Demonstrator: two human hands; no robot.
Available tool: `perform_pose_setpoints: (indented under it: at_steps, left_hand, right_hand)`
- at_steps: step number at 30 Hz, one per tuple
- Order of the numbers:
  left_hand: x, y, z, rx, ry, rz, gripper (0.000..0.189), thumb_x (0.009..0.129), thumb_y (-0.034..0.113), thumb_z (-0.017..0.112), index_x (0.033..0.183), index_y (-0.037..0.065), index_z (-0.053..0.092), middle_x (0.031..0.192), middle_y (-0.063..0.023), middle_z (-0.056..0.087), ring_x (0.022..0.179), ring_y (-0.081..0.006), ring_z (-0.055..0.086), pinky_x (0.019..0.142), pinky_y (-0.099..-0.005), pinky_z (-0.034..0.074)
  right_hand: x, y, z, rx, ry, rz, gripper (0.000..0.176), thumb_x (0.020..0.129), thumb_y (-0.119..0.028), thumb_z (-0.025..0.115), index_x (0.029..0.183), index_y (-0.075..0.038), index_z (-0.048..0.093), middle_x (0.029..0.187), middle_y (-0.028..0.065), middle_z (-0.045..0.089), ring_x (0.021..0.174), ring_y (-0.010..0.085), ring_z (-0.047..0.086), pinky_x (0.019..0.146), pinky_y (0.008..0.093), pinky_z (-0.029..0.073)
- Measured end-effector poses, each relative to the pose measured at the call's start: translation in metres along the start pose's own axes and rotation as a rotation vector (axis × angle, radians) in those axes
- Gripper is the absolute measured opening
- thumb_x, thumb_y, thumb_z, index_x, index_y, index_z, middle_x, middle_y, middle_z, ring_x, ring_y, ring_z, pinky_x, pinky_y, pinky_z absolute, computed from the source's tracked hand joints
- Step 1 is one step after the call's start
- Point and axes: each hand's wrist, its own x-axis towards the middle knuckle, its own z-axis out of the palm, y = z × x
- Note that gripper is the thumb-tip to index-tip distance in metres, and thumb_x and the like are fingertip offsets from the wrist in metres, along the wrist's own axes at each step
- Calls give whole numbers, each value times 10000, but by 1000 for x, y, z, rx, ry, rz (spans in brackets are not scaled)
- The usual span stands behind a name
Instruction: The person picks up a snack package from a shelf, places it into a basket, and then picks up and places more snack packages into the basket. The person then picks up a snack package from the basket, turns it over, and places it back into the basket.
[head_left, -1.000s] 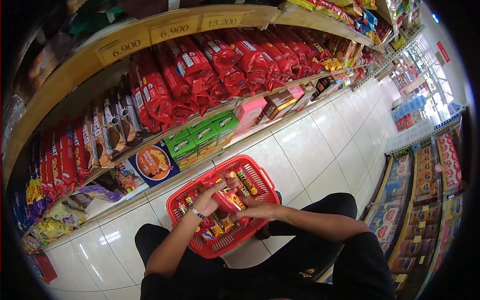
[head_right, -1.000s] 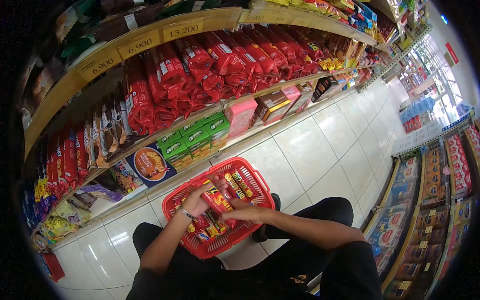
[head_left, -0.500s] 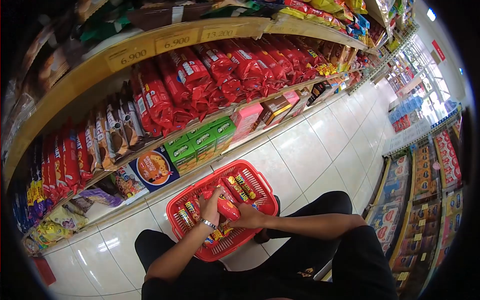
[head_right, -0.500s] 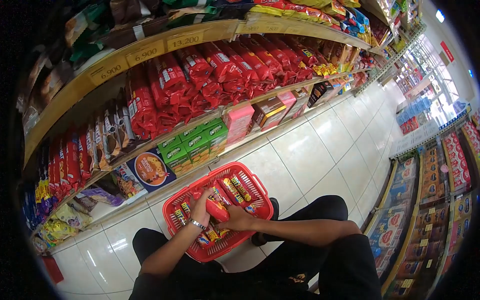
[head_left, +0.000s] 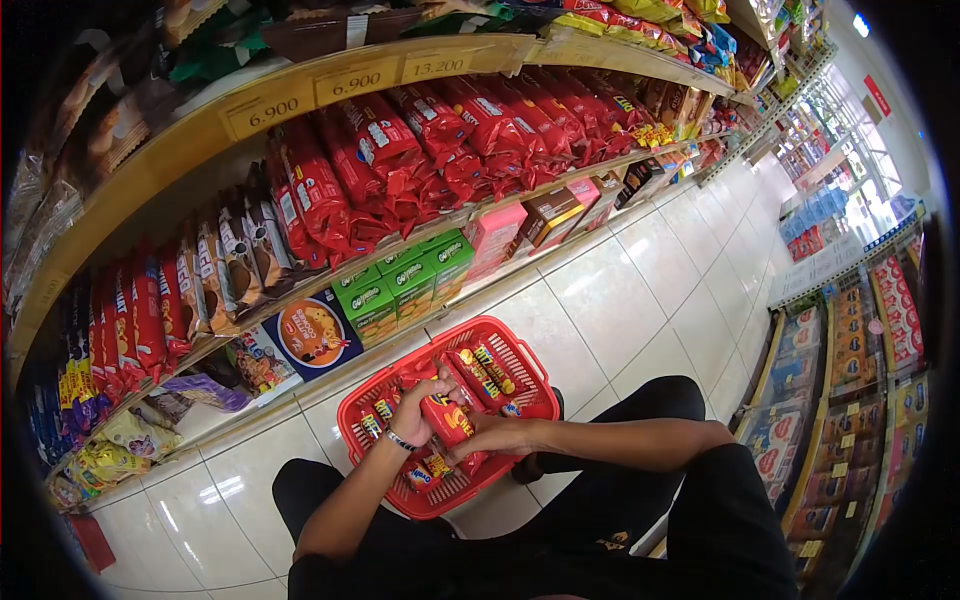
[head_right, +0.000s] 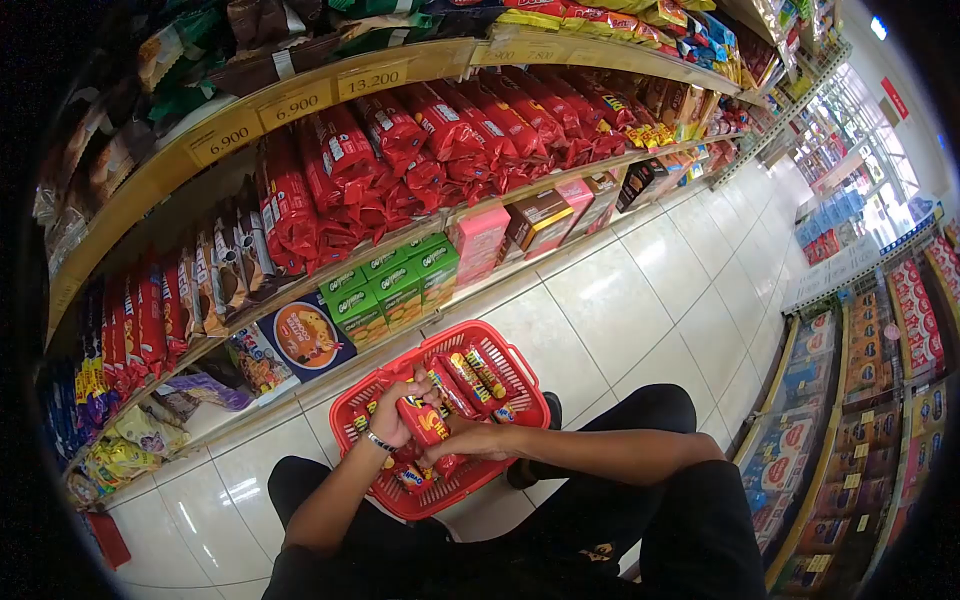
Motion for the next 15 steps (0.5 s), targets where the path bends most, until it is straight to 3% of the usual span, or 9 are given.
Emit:
perform_pose_setpoints:
  at_steps: [3, 4, 6, 7, 9, 10, 13, 15]
  left_hand:
    - [-1, -3, -2, 69, 65, -25, 179, 821, 103, 568, 966, 93, 465, 785, -10, 461, 795, -152, 504, 799, -313, 450]
    - [1, -7, -7, 88, 123, -3, 154, 850, 134, 601, 957, 65, 515, 816, -26, 546, 819, -170, 568, 795, -325, 483]
    - [2, -12, -4, 227, 200, 37, 167, 862, 163, 618, 962, 52, 543, 839, -41, 586, 832, -182, 599, 787, -331, 501]
    - [2, -12, -2, 367, 273, 71, 190, 875, 192, 635, 967, 39, 572, 862, -56, 626, 844, -195, 630, 779, -338, 518]
    - [6, -15, -13, 407, 315, 61, 250, 882, 242, 649, 993, 23, 603, 899, -79, 662, 845, -198, 655, 770, -339, 532]
    - [8, -15, -14, 425, 356, 77, 258, 886, 255, 644, 1001, 27, 605, 906, -80, 662, 847, -192, 654, 773, -335, 529]
    - [11, -12, -20, 488, 407, 103, 311, 889, 314, 640, 1014, 30, 611, 927, -68, 666, 860, -169, 649, 787, -324, 518]
    - [14, -10, -26, 744, 522, 182, 371, 882, 367, 642, 1049, 39, 599, 972, -43, 662, 878, -151, 642, 782, -321, 515]
  right_hand:
    - [7, 7, -6, -194, -16, -37, 316, 804, -161, 698, 1042, 6, 575, 903, 82, 648, 830, 162, 631, 770, 321, 514]
    - [7, 8, -7, -198, -21, -37, 316, 804, -161, 698, 1042, 6, 575, 903, 82, 648, 830, 162, 631, 770, 321, 514]
    - [4, 11, -10, -434, 174, -126, 438, 774, -240, 740, 1082, 12, 558, 890, 105, 658, 814, 177, 646, 764, 328, 521]
    - [6, 11, -14, -440, 166, -127, 438, 774, -240, 740, 1082, 12, 558, 890, 105, 658, 814, 177, 646, 764, 328, 521]
    - [9, 11, -21, -847, 361, 71, 629, 746, -386, 740, 1172, 36, 551, 1038, 197, 652, 965, 294, 636, 859, 381, 496]
    - [-4, -6, -13, -844, 352, -16, 679, 736, -398, 744, 1185, 54, 512, 1005, 235, 643, 950, 354, 635, 842, 422, 504]
    - [-9, -22, -10, -1106, 488, 0, 711, 733, -385, 748, 1215, 53, 463, 979, 245, 643, 960, 360, 631, 842, 442, 503]
    - [-10, -27, -17, -1153, 497, -8, 724, 730, -358, 751, 1236, 46, 425, 1008, 248, 630, 1010, 374, 608, 851, 458, 496]
